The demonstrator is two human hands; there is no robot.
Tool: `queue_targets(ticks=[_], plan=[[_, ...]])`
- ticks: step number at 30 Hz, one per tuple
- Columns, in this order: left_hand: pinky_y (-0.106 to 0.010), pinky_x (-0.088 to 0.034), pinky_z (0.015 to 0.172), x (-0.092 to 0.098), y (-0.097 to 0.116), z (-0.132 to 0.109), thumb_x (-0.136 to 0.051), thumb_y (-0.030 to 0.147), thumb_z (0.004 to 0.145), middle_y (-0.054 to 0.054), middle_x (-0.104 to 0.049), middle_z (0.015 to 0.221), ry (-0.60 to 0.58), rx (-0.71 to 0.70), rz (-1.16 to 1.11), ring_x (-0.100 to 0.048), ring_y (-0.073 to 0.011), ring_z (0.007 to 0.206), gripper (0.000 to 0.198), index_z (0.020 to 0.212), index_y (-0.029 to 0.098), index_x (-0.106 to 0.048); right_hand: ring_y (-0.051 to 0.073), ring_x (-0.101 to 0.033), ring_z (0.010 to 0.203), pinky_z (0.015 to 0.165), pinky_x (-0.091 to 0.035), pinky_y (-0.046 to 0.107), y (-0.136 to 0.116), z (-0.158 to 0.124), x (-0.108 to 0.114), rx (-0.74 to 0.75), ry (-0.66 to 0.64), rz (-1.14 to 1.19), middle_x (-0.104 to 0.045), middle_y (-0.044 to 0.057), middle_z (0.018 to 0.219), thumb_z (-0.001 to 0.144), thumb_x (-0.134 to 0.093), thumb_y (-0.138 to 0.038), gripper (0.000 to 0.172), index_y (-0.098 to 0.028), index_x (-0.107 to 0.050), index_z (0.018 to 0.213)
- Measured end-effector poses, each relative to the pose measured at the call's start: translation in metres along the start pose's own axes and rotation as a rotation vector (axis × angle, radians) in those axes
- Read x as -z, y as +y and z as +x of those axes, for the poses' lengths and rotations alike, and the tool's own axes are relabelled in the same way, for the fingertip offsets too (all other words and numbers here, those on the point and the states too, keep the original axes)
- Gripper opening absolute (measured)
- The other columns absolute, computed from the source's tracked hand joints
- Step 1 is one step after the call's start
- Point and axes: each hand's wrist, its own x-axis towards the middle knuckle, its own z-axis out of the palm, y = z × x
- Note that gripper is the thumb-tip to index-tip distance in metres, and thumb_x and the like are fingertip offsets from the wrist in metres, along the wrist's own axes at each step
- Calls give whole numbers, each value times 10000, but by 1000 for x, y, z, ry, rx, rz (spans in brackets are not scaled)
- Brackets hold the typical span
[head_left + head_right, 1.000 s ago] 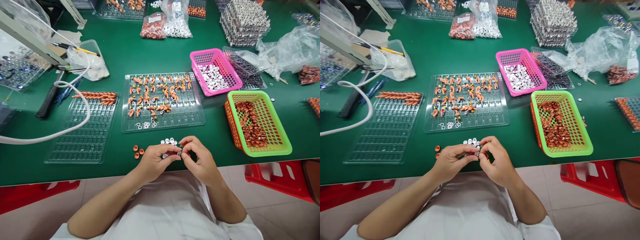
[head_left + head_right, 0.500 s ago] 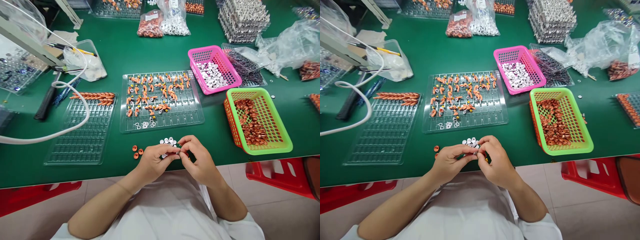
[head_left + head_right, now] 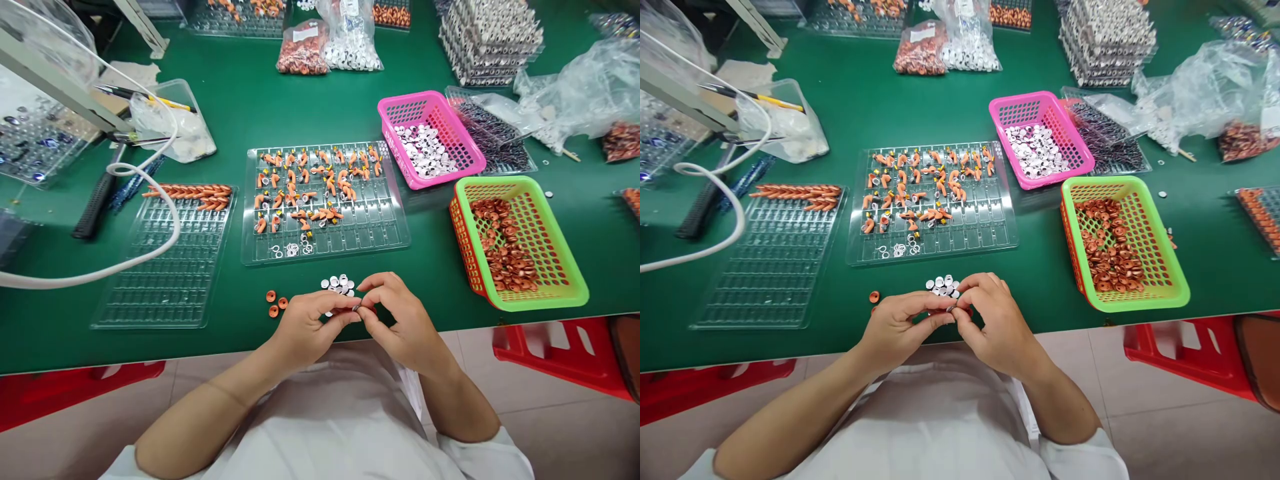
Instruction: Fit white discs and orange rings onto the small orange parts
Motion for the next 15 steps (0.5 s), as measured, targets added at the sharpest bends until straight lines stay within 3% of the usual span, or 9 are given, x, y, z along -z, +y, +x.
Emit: queue_targets(ticks=[4, 8, 11, 15], plan=[[-229, -586, 738, -1, 1, -2, -718, 102, 848, -39, -808, 861, 3, -104, 37, -757, -162, 761, 170, 971, 192, -790, 225, -599, 1006, 854, -494, 407, -1, 2, 0, -4, -13, 47, -628, 72, 1046, 913, -565, -129, 111, -223, -543, 858], [-229, -581, 755, 1, 4, -3, -712, 102, 852, -41, -808, 882, -3, -80, 34, -754, -159, 784, 174, 980, 191, -789, 216, -607, 996, 858, -487, 396, -1, 5, -3, -34, -6, 80, -630, 62, 1036, 900, -571, -127, 115, -218, -542, 836], [-264, -590, 800, 2, 5, -1, -707, 143, 856, -56, -807, 942, -19, 54, -50, -753, -182, 840, 165, 989, 190, -792, 206, -623, 962, 827, -488, 368, 0, 6, -7, -70, 17, 104, -635, 46, 992, 863, -586, -103, 140, -218, -529, 806], [-305, -621, 767, 2, 9, 4, -727, 232, 842, -92, -803, 936, -41, 384, -411, -759, -220, 850, 152, 957, 150, -784, 174, -637, 898, 798, -506, 320, 2, 3, -7, -70, 9, 212, -654, 30, 1007, 876, -584, -126, 116, -235, -561, 908]])
